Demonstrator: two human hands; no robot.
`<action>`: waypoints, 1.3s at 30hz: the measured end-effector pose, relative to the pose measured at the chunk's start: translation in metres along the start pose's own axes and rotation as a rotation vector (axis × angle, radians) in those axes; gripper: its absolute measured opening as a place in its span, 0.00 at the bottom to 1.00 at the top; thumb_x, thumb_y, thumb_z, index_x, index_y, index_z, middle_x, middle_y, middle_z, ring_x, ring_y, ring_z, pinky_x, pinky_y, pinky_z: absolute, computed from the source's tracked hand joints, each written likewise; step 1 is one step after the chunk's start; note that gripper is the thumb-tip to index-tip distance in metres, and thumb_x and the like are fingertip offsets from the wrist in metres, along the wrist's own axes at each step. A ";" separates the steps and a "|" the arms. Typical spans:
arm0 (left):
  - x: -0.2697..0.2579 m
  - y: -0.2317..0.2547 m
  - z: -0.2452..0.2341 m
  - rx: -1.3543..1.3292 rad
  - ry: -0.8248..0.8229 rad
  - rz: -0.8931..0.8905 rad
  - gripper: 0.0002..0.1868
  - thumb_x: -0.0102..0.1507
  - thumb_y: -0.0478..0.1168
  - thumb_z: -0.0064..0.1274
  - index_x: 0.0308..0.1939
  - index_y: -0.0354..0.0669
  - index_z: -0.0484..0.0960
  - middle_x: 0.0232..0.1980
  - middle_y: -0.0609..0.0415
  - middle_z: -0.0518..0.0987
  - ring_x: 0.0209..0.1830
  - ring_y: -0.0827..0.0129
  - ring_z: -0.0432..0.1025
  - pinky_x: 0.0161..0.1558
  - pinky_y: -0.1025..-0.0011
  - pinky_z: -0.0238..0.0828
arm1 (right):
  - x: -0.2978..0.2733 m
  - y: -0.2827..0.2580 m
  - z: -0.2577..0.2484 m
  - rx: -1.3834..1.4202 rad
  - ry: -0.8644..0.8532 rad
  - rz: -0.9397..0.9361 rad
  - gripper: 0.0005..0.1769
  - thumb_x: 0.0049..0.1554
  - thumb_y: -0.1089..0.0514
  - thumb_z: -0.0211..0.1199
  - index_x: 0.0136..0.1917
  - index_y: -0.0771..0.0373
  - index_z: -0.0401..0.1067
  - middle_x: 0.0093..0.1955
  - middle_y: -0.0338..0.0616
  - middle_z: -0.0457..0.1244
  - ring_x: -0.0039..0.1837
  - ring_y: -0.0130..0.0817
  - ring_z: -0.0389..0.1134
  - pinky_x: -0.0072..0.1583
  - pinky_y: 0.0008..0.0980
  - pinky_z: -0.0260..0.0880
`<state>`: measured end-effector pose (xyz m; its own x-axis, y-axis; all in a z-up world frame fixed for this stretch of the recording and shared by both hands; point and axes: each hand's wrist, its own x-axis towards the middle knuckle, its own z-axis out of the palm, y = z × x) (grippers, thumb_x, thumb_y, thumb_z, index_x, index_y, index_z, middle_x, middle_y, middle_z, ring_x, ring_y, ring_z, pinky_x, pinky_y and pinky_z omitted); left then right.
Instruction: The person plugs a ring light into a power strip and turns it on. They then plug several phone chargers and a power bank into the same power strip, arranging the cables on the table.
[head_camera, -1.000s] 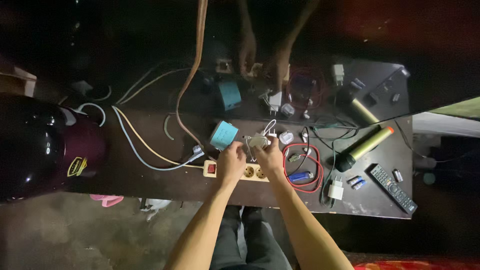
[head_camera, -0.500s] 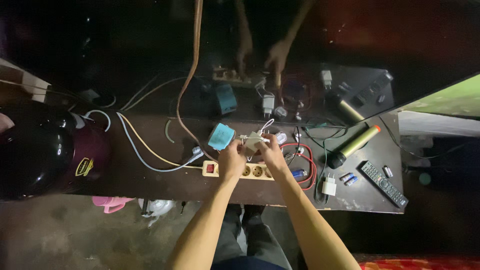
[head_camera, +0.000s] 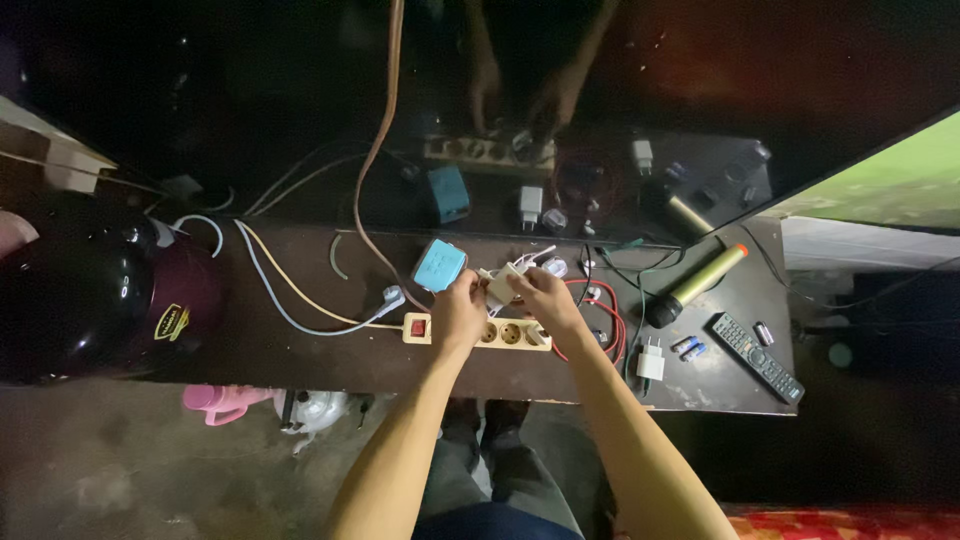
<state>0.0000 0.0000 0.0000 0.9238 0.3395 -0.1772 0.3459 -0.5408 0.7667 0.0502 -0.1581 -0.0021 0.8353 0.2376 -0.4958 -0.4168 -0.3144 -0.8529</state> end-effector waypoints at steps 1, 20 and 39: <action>0.000 0.000 0.001 -0.012 -0.009 -0.016 0.04 0.63 0.37 0.53 0.40 0.41 0.79 0.39 0.46 0.82 0.38 0.52 0.79 0.38 0.58 0.73 | -0.001 0.000 -0.001 -0.022 0.022 0.015 0.20 0.59 0.47 0.60 0.50 0.69 0.72 0.43 0.43 0.68 0.44 0.26 0.70 0.42 0.26 0.68; -0.018 -0.010 -0.002 -0.151 0.080 0.072 0.08 0.63 0.36 0.49 0.44 0.39 0.76 0.36 0.40 0.81 0.38 0.47 0.78 0.37 0.55 0.71 | -0.030 -0.035 -0.010 -0.212 0.444 -0.239 0.24 0.60 0.45 0.59 0.60 0.65 0.67 0.43 0.49 0.68 0.42 0.28 0.68 0.45 0.30 0.69; -0.044 0.002 -0.007 0.052 -0.038 -0.163 0.12 0.65 0.47 0.48 0.42 0.47 0.82 0.35 0.42 0.82 0.38 0.46 0.78 0.37 0.52 0.72 | -0.034 -0.004 -0.001 -0.576 0.436 -0.358 0.25 0.51 0.42 0.69 0.51 0.64 0.76 0.43 0.52 0.69 0.44 0.47 0.73 0.47 0.40 0.71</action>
<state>-0.0410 -0.0101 0.0136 0.8597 0.3973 -0.3209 0.4991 -0.5204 0.6928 0.0240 -0.1652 0.0185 0.9974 0.0715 0.0015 0.0540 -0.7398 -0.6707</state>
